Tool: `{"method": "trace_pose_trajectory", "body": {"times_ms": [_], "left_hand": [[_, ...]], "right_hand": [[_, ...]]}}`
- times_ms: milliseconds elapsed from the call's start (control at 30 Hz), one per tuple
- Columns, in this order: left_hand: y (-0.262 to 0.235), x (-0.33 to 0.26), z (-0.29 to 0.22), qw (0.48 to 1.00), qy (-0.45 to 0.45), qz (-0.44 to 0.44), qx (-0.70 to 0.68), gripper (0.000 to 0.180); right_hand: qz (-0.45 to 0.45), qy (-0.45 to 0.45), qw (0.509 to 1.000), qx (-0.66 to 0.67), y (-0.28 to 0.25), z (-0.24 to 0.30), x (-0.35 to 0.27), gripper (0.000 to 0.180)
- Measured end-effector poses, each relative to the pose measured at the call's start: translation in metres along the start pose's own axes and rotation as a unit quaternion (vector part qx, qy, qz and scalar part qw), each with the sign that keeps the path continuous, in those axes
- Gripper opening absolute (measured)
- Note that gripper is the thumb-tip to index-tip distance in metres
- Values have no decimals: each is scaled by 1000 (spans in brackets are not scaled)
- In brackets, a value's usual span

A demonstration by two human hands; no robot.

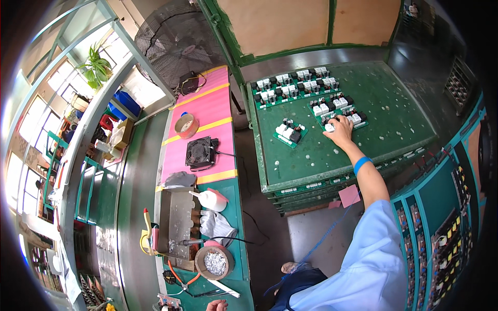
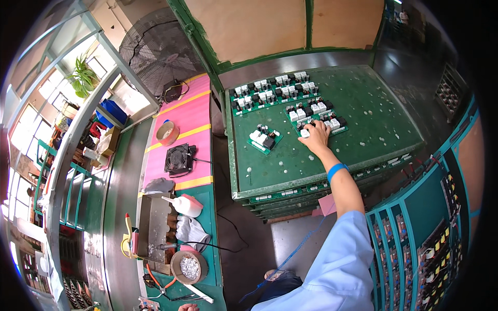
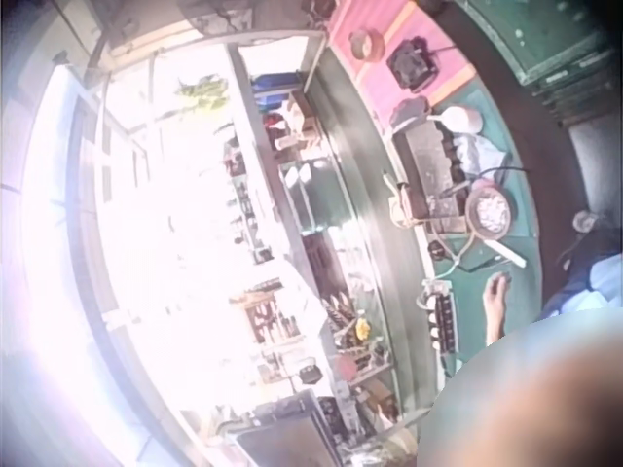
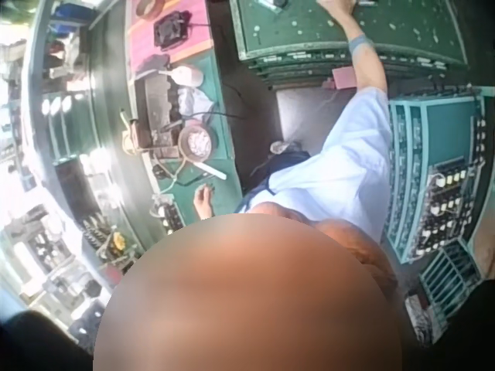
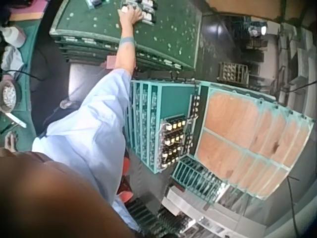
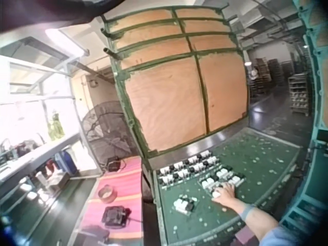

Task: The person assembles electronic circuit boards at a factory workstation. They pick up green PCBs, inspect them, and place them into a teal storage rack. They also handle a larger board with yellow capacitors, using a soldering iron to work on connections and wires. The person repeatedly moves between the workbench and the rack to organize the components.

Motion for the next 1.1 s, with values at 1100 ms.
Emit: {"method": "trace_pose_trajectory", "body": {"times_ms": [1100], "left_hand": [[-5, -20, 34, 996, 28, -75, 46, 14]], "right_hand": [[7, -57, 997, 54, 22, 25, 39, 51]]}}
Point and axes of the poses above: each hand's wrist, its own x-axis towards the middle knuckle, its own y-axis out of the palm, z = x × y, the point moved 1 cm from there along x, towards the middle knuckle, and after that the axes turned 5 degrees about y, right-handed, at the moved point
